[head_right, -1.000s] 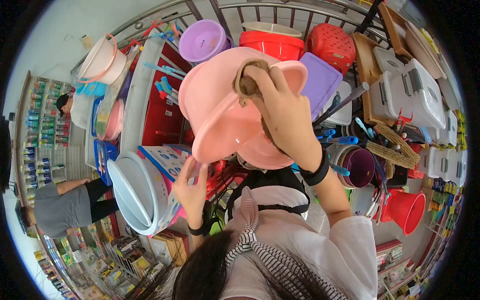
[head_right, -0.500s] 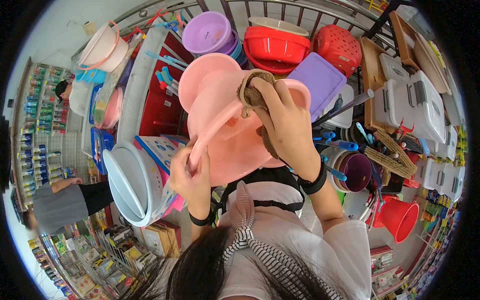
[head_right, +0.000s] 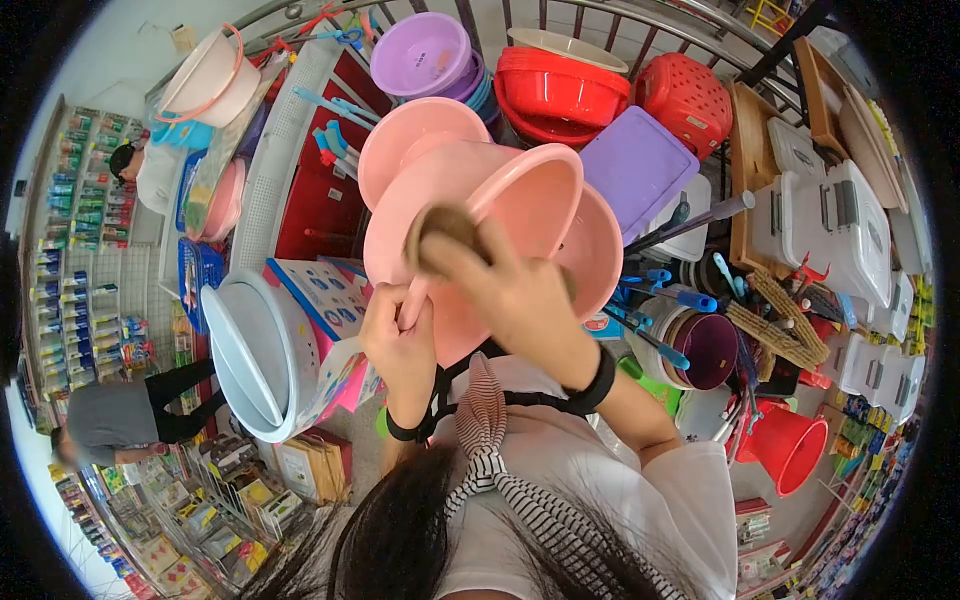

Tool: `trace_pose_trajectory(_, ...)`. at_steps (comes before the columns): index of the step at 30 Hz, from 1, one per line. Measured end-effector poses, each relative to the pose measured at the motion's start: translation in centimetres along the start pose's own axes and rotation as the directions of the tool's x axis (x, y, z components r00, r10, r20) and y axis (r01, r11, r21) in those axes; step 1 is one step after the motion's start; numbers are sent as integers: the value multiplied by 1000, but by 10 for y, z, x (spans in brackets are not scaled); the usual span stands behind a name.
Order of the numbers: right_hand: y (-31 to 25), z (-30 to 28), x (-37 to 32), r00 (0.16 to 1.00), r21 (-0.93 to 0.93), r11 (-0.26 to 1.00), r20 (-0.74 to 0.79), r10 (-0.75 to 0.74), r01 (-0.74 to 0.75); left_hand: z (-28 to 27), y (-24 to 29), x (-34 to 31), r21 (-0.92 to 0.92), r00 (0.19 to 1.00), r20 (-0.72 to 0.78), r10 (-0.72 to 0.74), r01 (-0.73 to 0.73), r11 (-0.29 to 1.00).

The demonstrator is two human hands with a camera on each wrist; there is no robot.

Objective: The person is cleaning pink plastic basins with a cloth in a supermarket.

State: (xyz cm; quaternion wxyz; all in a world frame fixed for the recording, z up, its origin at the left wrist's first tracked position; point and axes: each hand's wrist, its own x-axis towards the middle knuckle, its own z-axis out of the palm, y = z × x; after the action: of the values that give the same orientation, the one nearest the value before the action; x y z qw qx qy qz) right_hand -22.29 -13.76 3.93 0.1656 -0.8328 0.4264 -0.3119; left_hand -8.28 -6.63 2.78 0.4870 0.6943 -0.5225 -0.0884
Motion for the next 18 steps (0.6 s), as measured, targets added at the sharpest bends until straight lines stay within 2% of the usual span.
trace_pose_trajectory(1, -5, 3, -4, 1000, 2, 1000, 5, -3, 3, 1, 1, 0, 11, 1000, -1, 15, -15, 1000)
trace_pose_trajectory(3, -23, 8, -12, 973, 33, 975, 65, -220, 218, 1, 0, 0, 15, 999, -36, -8, 9, 1000)
trace_pose_trajectory(4, -27, 17, -20, 982, 47, 981, 18, -188, 187, 1, -1, 0, 17, 997, -66, -26, 27, 999)
trace_pose_trajectory(5, -23, 14, -18, 974, 77, 972, 21, -224, 221, -1, -1, -2, -20, 995, -38, -91, 91, 996)
trace_pose_trajectory(6, -17, 9, -15, 966, 108, 961, 23, -258, 254, -2, 1, 0, -20, 995, -36, -88, 88, 996)
trace_pose_trajectory(7, -11, 7, -11, 966, 109, 961, 23, -257, 253, -3, 3, 0, -48, 997, -24, -69, 67, 997)
trace_pose_trajectory(9, -1, 5, -1, 997, 68, 995, 7, -75, 74, -6, 3, 1, -78, 998, -1, -66, 66, 995)
trace_pose_trajectory(10, 2, 6, 2, 997, 66, 995, 7, -75, 74, -6, 3, 0, -80, 998, -1, -66, 66, 995)
trace_pose_trajectory(12, 7, 9, 6, 988, 151, 988, -152, -6, 29, -7, 2, -2, -99, 993, 15, -118, 119, 988)
trace_pose_trajectory(13, 4, 11, 2, 993, 171, 985, -122, -6, 27, -7, 1, -2, -99, 993, 11, -118, 119, 988)
trace_pose_trajectory(14, 0, 19, -6, 996, 159, 987, -83, -25, 38, -7, -1, -3, -82, 994, 7, -113, 113, 990)
trace_pose_trajectory(16, -11, 26, -20, 973, 94, 970, -73, -219, 226, -10, -2, -5, -66, 994, 2, -106, 106, 992)
trace_pose_trajectory(18, -6, 24, -10, 953, 54, 958, -132, -272, 281, -14, -3, -7, 19, 976, 60, -208, 207, 978)
